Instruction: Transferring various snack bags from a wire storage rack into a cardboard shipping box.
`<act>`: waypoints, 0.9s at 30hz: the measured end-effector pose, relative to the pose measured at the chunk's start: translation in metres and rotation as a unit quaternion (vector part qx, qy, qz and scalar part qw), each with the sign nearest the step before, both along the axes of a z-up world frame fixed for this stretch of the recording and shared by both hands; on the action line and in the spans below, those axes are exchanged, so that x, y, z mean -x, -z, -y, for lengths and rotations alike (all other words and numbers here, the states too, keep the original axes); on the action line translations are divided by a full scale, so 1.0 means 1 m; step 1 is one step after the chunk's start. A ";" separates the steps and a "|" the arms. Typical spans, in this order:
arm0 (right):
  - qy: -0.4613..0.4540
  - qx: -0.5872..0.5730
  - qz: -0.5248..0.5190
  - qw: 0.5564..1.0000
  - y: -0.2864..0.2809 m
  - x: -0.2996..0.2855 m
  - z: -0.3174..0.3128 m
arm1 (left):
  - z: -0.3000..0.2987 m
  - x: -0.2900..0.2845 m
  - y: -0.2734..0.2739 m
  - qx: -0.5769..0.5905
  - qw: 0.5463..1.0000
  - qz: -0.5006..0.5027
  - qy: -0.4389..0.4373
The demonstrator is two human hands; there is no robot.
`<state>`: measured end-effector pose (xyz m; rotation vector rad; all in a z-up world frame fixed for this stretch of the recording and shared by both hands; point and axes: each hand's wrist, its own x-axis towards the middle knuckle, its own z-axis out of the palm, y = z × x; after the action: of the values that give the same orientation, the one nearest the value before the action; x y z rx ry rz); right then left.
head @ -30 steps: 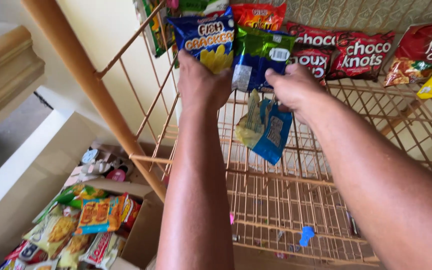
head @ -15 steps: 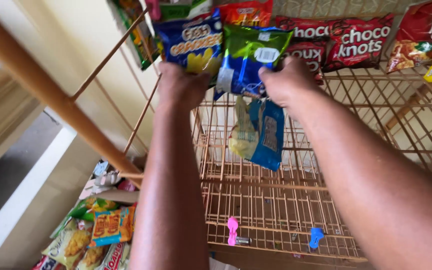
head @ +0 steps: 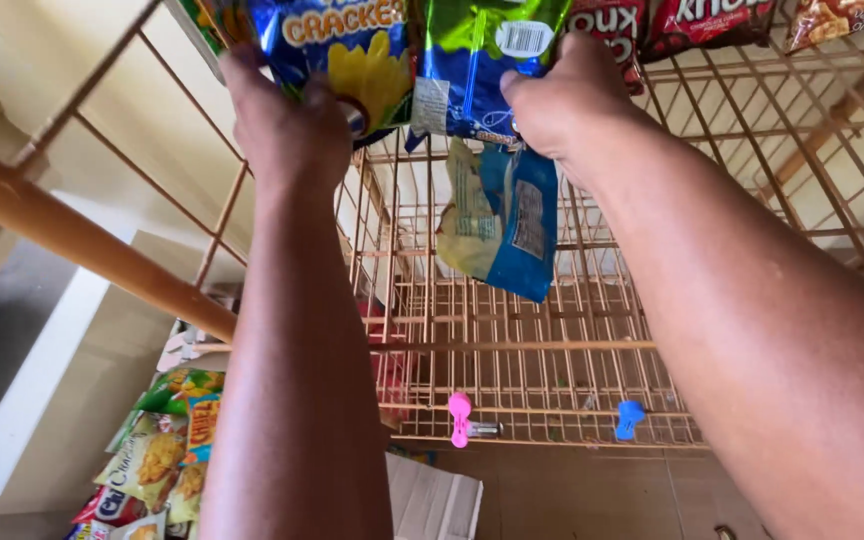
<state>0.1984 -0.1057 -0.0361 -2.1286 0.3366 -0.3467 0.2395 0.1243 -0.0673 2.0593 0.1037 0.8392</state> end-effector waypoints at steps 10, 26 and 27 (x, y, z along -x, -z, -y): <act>0.031 -0.041 0.003 0.999 -0.022 0.024 -0.001 | 0.019 0.042 -0.031 -0.034 0.999 0.006 0.001; 0.015 0.067 0.206 0.976 -0.034 0.121 0.133 | 0.133 0.119 -0.036 0.055 0.985 0.135 0.087; -0.010 0.054 0.219 0.974 -0.033 0.130 0.147 | 0.145 0.127 -0.037 0.072 0.980 0.147 0.114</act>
<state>0.0689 -0.2527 -0.0034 -2.0876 0.0413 -0.8207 0.1130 -0.0203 -0.0304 1.7527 -0.2258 0.9518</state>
